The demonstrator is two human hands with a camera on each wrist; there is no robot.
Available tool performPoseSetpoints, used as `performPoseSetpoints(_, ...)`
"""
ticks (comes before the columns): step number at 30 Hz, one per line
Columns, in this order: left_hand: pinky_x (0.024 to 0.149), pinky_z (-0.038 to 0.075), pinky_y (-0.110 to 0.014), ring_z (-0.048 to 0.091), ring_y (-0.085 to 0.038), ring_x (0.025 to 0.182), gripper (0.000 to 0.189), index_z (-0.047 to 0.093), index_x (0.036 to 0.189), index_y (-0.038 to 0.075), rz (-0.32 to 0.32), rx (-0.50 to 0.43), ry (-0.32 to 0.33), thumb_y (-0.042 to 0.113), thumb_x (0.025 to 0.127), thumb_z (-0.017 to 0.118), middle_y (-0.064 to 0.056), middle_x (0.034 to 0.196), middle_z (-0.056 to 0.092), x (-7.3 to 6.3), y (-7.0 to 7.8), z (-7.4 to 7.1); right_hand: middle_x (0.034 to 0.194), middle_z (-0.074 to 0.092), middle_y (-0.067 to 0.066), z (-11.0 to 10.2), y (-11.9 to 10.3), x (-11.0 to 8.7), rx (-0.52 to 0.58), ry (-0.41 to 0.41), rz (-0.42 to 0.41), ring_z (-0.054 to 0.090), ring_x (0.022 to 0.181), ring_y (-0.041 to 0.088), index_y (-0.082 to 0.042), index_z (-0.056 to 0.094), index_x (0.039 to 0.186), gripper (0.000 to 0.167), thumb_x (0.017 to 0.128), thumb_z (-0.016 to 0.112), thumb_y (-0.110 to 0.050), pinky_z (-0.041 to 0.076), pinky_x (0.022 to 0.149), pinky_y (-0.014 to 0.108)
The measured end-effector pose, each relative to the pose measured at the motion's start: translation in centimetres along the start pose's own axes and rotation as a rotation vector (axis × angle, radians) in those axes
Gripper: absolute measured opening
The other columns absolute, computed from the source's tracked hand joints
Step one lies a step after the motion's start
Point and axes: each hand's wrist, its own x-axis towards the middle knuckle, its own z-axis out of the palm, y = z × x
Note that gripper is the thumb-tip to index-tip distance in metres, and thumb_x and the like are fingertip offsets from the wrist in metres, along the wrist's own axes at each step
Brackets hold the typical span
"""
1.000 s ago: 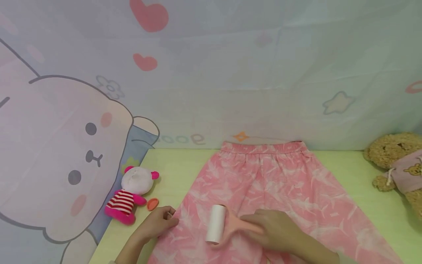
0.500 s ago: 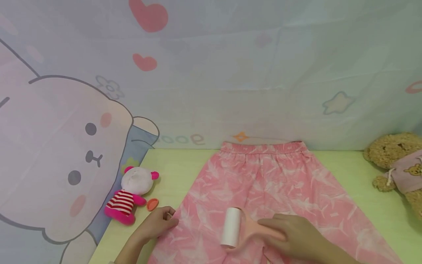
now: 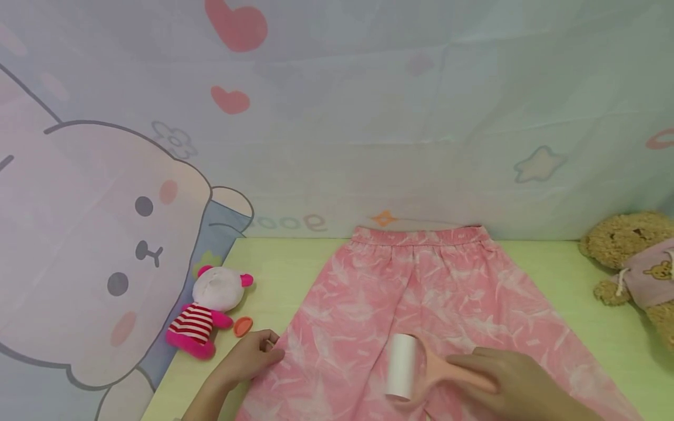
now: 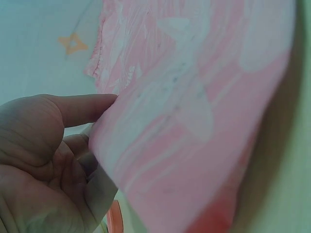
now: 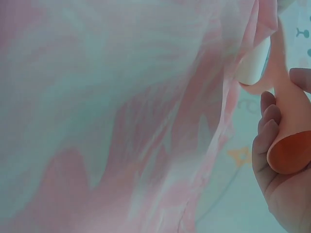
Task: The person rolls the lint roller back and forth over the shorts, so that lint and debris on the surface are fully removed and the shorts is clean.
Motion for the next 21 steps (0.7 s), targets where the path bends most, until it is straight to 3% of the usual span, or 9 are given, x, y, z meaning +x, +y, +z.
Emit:
performPoseSetpoints(5, 0.058, 0.042, -0.028, 0.055, -0.018, 0.07, 0.017, 0.066, 0.101, 0.005, 0.0, 0.015, 0.004, 0.014, 0.091, 0.076, -0.003, 0.077, 0.059, 0.0, -0.1, 0.0, 0.08, 0.046, -0.033, -1.4, 0.5, -1.0, -0.011, -0.074, 0.041, 0.039, 0.066, -0.011, -0.033, 0.076, 0.119, 0.028, 0.091, 0.081, -0.028, 0.039, 0.057, 0.016)
performPoseSetpoints(13, 0.054, 0.042, -0.027, 0.053, -0.017, 0.067, 0.016, 0.066, 0.1, 0.005, 0.01, 0.017, 0.01, 0.014, 0.091, 0.076, -0.002, 0.077, 0.058, 0.1, -0.1, 0.1, 0.091, 0.056, -0.031, -3.2, 1.3, -2.3, -0.01, -0.21, 0.106, 0.047, 0.075, -0.011, -0.026, 0.073, 0.125, 0.033, 0.093, 0.078, -0.035, 0.049, 0.06, 0.026)
performPoseSetpoints(17, 0.053, 0.041, -0.027, 0.053, -0.016, 0.067, 0.014, 0.066, 0.099, 0.005, 0.017, -0.004, 0.004, 0.013, 0.091, 0.075, -0.002, 0.076, 0.058, 0.0, -0.1, 0.0, 0.095, 0.061, -0.029, -3.2, 1.4, -2.4, 0.015, -0.216, 0.126, 0.05, 0.077, -0.011, -0.027, 0.073, 0.125, 0.031, 0.095, 0.076, -0.035, 0.052, 0.063, 0.028)
performPoseSetpoints(21, 0.053, 0.041, -0.027, 0.053, -0.017, 0.066, 0.015, 0.067, 0.101, 0.004, 0.003, -0.003, -0.005, 0.014, 0.092, 0.075, -0.002, 0.077, 0.058, 0.0, -0.1, 0.0, 0.097, 0.064, -0.028, -2.6, 1.2, -2.1, 0.055, -0.166, 0.103, 0.054, 0.078, -0.01, -0.03, 0.073, 0.124, 0.029, 0.095, 0.076, -0.03, 0.053, 0.064, 0.027)
